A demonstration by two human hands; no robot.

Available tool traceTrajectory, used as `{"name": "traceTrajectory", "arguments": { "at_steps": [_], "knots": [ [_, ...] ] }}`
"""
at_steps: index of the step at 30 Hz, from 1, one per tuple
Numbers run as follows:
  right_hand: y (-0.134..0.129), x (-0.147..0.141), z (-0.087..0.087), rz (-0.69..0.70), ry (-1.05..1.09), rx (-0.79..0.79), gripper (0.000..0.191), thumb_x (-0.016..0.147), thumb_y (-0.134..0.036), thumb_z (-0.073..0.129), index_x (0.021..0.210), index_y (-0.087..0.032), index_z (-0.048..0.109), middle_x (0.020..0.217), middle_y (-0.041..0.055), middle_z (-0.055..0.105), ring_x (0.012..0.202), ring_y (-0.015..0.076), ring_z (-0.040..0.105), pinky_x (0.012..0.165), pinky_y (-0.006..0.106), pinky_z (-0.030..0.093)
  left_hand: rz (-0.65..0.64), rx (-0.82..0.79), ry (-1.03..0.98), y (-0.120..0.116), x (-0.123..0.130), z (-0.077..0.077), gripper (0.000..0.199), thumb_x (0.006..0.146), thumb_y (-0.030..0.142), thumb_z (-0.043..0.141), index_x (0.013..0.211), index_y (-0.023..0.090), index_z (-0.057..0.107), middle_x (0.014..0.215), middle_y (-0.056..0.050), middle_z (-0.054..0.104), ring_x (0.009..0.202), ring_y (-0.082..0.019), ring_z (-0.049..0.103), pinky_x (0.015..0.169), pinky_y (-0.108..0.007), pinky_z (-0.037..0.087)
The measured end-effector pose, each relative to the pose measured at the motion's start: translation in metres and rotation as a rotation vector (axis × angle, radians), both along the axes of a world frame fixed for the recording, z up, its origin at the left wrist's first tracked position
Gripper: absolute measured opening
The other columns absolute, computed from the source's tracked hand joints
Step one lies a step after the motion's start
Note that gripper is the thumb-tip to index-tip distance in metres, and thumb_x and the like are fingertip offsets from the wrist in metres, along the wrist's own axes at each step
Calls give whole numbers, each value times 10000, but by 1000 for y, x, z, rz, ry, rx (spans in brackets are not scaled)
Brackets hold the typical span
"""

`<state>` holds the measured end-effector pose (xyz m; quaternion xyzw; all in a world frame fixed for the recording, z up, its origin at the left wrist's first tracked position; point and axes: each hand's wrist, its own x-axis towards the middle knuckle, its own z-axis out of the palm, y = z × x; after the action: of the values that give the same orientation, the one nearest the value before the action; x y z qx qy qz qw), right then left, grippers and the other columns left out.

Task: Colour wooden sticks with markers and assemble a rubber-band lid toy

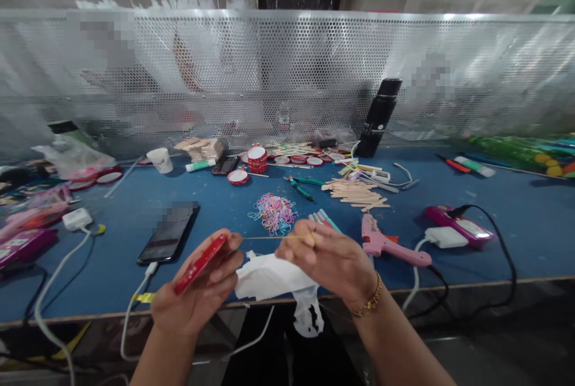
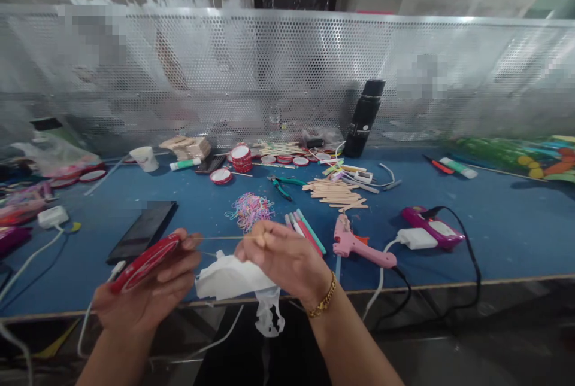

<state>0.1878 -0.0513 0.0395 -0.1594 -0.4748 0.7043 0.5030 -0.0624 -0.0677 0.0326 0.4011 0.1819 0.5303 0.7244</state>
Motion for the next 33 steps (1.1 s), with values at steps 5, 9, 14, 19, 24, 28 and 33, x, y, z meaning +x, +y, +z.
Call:
{"name": "traceTrajectory", "arguments": {
  "at_steps": [5,9,14,19,24,28,33],
  "knots": [
    [-6,-7,-7,183,-87,152,252,901,-515,769,984,-283,819,627,-27,563,656,157,515,748,346,405,-70,85,117,2,18,-6,846,491,577,1006,1222,212,788,945,-58,644,636,-86,472,484,-168,423],
    [-3,-6,-12,87,-109,169,326,918,-518,766,1202,-362,804,526,-76,505,553,125,424,664,313,354,-37,137,262,-2,28,-6,845,511,474,1034,1271,246,742,967,-44,702,802,-168,654,685,-229,546],
    [1,1,-18,-253,-228,181,582,826,-454,857,1380,-368,699,549,-88,591,573,142,513,688,325,443,355,109,551,1,35,-4,828,605,364,1006,1340,300,631,1243,-40,696,1045,-226,656,847,-286,563],
    [-4,-2,-17,-565,-560,380,514,931,-304,710,1439,-345,640,635,-75,677,633,150,641,871,393,540,489,78,642,2,42,-3,833,651,395,970,1374,262,579,1287,-64,680,1079,-234,649,906,-322,553],
    [-8,-6,-18,-589,-674,547,641,918,-302,739,1528,-329,545,667,-90,706,625,148,670,914,414,557,463,-56,519,-4,50,2,813,657,413,969,1365,260,601,1163,-39,709,865,-158,626,691,-219,529],
    [-8,-4,-14,-636,-890,723,859,773,-505,906,1528,-337,533,962,-6,811,947,245,724,984,479,517,395,-85,491,-2,49,3,757,700,478,937,1344,258,606,1112,-32,707,795,-147,613,603,-202,512],
    [-10,-9,-6,-718,-1046,837,1104,534,-656,989,1471,-273,550,1384,115,711,1268,377,595,1089,575,449,376,9,619,2,47,-1,494,895,519,746,1293,242,655,1155,-56,707,889,-185,639,716,-273,555]
  ]
}}
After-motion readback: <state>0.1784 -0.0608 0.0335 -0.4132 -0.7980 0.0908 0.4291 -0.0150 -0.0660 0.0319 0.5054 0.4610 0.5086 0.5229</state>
